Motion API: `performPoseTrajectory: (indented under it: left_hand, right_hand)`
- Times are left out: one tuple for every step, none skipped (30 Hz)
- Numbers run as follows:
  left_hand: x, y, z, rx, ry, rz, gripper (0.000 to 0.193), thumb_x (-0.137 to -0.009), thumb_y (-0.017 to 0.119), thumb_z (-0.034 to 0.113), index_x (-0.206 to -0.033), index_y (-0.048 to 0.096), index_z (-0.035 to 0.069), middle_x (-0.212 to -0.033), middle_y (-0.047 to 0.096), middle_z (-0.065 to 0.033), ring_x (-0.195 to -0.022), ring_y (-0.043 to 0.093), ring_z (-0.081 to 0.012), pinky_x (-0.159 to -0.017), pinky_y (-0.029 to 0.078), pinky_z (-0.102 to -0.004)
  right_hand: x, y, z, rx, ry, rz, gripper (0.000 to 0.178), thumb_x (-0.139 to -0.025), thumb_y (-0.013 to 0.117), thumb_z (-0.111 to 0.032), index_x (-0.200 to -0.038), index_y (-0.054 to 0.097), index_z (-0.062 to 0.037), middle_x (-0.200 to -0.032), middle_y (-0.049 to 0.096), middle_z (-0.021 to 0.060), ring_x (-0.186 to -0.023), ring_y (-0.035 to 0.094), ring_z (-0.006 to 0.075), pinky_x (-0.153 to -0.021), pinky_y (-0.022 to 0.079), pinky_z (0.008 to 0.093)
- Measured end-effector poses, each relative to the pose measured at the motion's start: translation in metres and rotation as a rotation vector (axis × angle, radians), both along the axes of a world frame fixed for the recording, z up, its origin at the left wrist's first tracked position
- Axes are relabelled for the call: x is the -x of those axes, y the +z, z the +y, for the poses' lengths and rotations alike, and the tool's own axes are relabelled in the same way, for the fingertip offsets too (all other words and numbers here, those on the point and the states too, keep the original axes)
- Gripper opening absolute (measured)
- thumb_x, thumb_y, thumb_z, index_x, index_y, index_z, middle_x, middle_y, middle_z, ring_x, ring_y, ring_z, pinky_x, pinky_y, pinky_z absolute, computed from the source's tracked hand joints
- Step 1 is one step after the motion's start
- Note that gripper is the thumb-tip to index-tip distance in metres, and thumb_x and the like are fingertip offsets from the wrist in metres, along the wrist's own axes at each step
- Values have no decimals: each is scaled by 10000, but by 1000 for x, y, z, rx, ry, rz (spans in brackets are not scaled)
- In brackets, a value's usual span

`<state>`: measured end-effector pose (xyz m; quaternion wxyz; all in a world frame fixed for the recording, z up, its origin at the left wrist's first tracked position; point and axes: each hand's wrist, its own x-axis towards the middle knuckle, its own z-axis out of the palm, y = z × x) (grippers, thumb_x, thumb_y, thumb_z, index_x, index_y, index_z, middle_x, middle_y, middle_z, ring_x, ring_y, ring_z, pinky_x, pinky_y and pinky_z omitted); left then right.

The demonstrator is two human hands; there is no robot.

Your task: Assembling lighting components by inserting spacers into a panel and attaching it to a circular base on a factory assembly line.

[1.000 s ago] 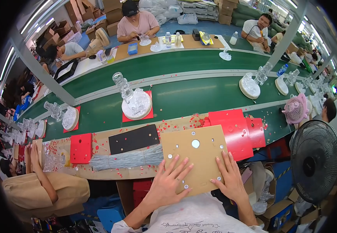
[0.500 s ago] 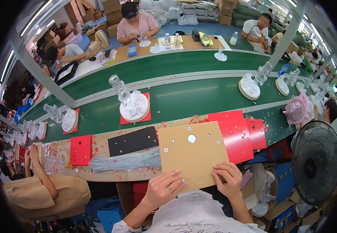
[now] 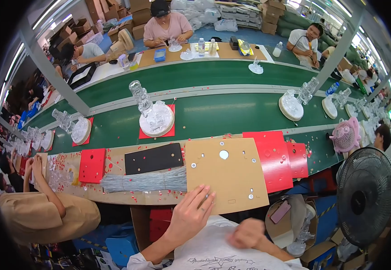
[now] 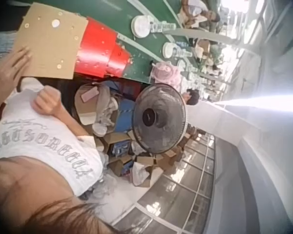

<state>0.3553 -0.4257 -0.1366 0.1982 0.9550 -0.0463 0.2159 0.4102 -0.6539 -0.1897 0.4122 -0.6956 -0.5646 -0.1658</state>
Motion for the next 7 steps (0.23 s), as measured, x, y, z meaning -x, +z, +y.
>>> performPoseTrajectory:
  left_hand:
    - [-1,-3,0,41,10,-5,288,-831,755,84,-1109,721,16,-1174,687,-150,-1153,649,-323,-897,562,-413]
    - [-3,-6,-1,82,20,-9,292,-819,763,68,-1106,729,31,-1186,690,-136,-1168,646,-334,-921,553,-428]
    - [-2,-7,-1,84,25,-9,292,-819,763,68,-1106,729,31,-1186,690,-136,-1168,646,-334,-921,553,-428]
    - [0,-7,-3,93,45,-44,284,-815,762,64,-1094,728,29,-1184,690,-132,-1156,649,-328,-912,554,-430]
    - [1,-7,-3,101,65,-82,275,-811,760,60,-1082,727,28,-1182,691,-128,-1144,653,-322,-903,555,-432]
    - [-2,-8,-4,104,66,-85,275,-811,760,60,-1082,727,28,-1182,691,-128,-1144,653,-322,-903,555,-432]
    - [-5,-9,-5,107,88,-112,259,-808,760,61,-1062,726,27,-1166,695,-125,-1125,658,-315,-893,554,-429]
  right_hand:
    - [1,-2,11,189,166,172,205,-804,741,-138,-682,589,-79,-714,602,62,-637,605,240,-523,485,346]
    - [1,-4,22,377,333,345,196,-857,708,-153,-721,586,-81,-729,605,82,-662,625,239,-534,503,352]
    - [0,-25,36,364,395,391,144,-876,697,-159,-810,610,-65,-798,632,111,-731,651,269,-584,526,343]
    - [-2,-58,52,346,460,433,127,-894,685,-166,-898,634,-50,-868,659,141,-800,677,300,-634,549,334]
    - [-3,-85,68,440,427,299,183,-890,697,-191,-1000,633,-60,-962,653,168,-908,665,304,-773,532,349]
    - [-4,-112,83,538,386,168,272,-886,709,-216,-1101,631,-70,-1057,647,195,-1015,652,307,-912,515,364]
    - [35,-146,44,540,385,166,272,-886,709,-216,-1101,631,-70,-1057,647,195,-1015,652,307,-912,515,364]
